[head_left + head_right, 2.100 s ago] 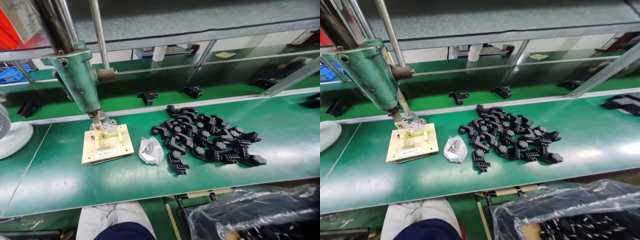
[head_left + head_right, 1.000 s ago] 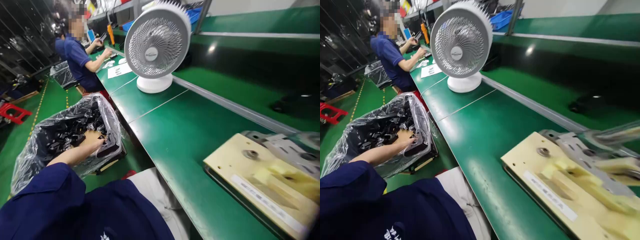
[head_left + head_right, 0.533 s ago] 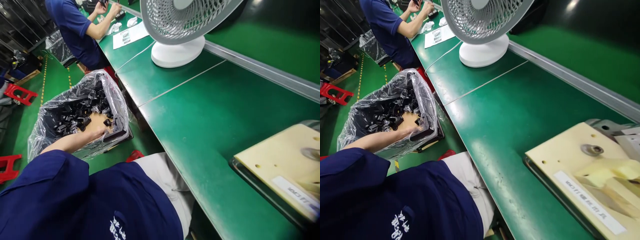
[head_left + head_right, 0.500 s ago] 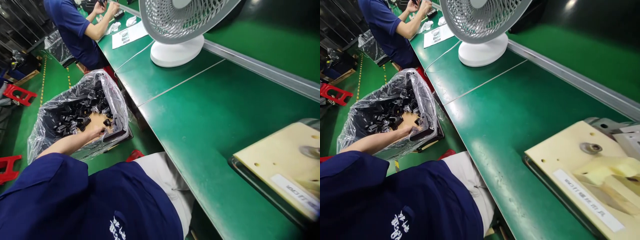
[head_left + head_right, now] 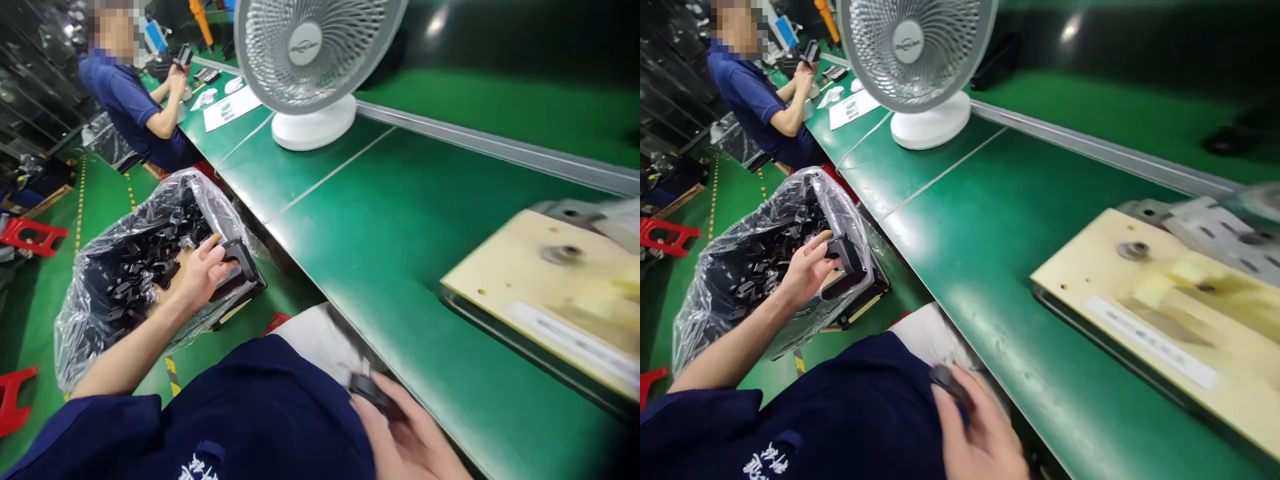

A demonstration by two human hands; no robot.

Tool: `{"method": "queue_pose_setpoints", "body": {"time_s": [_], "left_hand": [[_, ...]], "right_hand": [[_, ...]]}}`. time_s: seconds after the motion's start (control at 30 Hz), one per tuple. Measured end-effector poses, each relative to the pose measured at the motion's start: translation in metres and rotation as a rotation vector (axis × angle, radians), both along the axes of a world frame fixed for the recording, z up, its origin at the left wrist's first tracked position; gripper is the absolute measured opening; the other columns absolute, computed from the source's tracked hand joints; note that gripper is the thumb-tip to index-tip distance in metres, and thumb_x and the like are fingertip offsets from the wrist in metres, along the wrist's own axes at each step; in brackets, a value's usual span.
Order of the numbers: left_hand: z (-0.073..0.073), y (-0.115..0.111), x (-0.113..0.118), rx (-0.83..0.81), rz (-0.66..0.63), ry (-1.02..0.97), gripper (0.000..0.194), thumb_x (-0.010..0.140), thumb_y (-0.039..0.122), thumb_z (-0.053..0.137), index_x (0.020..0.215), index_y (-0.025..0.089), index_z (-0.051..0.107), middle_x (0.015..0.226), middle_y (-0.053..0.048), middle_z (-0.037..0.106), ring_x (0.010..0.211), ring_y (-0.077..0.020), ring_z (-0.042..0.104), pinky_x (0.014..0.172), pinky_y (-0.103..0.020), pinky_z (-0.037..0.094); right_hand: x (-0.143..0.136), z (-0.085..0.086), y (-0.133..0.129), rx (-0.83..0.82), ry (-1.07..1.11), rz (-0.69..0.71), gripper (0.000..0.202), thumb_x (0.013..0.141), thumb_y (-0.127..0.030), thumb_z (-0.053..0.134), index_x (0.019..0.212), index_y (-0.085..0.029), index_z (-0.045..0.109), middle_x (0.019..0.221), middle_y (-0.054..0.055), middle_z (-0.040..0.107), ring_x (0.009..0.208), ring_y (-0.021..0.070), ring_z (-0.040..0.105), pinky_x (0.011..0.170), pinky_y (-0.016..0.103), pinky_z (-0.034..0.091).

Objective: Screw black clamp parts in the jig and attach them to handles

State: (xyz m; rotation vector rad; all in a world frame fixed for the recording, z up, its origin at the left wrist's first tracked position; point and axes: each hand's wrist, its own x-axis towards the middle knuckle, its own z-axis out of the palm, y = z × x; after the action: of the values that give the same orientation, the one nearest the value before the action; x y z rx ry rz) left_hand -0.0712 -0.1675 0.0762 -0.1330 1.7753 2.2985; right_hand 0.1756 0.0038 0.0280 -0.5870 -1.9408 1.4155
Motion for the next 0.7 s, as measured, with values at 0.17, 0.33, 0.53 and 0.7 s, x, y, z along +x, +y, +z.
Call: {"method": "queue_pose_setpoints", "body": {"time_s": [0.17,0.33,0.53,0.7], "left_hand": [[0.014,0.07,0.072,0.272,-0.171,-0.193,0.013,0.088,0.023,0.06,0.093,0.013,0.066,0.1,-0.008,0.07,0.1,-0.0164,0.065,0.094,-0.028,0.054],[0.017,0.097,0.117,0.139,-0.226,-0.451,0.017,0.092,0.012,0.051,0.086,0.013,0.067,0.093,-0.005,0.071,0.094,-0.0132,0.067,0.092,-0.026,0.055],[0.013,0.099,0.139,0.072,-0.421,-0.453,0.009,0.087,0.021,0.065,0.086,0.013,0.067,0.092,-0.002,0.069,0.092,-0.0128,0.067,0.092,-0.024,0.054],[0.01,0.099,0.153,0.016,-0.467,-0.442,0.014,0.08,0.024,0.073,0.089,0.015,0.066,0.094,-0.002,0.069,0.091,-0.0136,0.067,0.089,-0.025,0.054]], "right_hand": [[-0.022,0.008,-0.026,0.792,0.217,0.06,0.023,0.086,-0.004,0.051,0.099,-0.016,0.065,0.102,0.015,0.068,0.09,0.0205,0.067,0.072,0.032,0.058],[-0.018,-0.007,-0.034,0.716,0.169,-0.183,0.025,0.084,-0.004,0.055,0.105,-0.015,0.061,0.097,0.015,0.067,0.078,0.0166,0.065,0.064,0.028,0.057],[-0.01,-0.025,-0.033,0.552,0.197,-0.397,0.025,0.083,-0.005,0.058,0.106,-0.015,0.06,0.098,0.014,0.065,0.077,0.015,0.064,0.063,0.026,0.057],[-0.008,-0.026,-0.037,0.518,0.18,-0.563,0.029,0.087,-0.012,0.059,0.115,-0.016,0.055,0.096,0.011,0.064,0.078,0.015,0.063,0.063,0.026,0.056]]}}
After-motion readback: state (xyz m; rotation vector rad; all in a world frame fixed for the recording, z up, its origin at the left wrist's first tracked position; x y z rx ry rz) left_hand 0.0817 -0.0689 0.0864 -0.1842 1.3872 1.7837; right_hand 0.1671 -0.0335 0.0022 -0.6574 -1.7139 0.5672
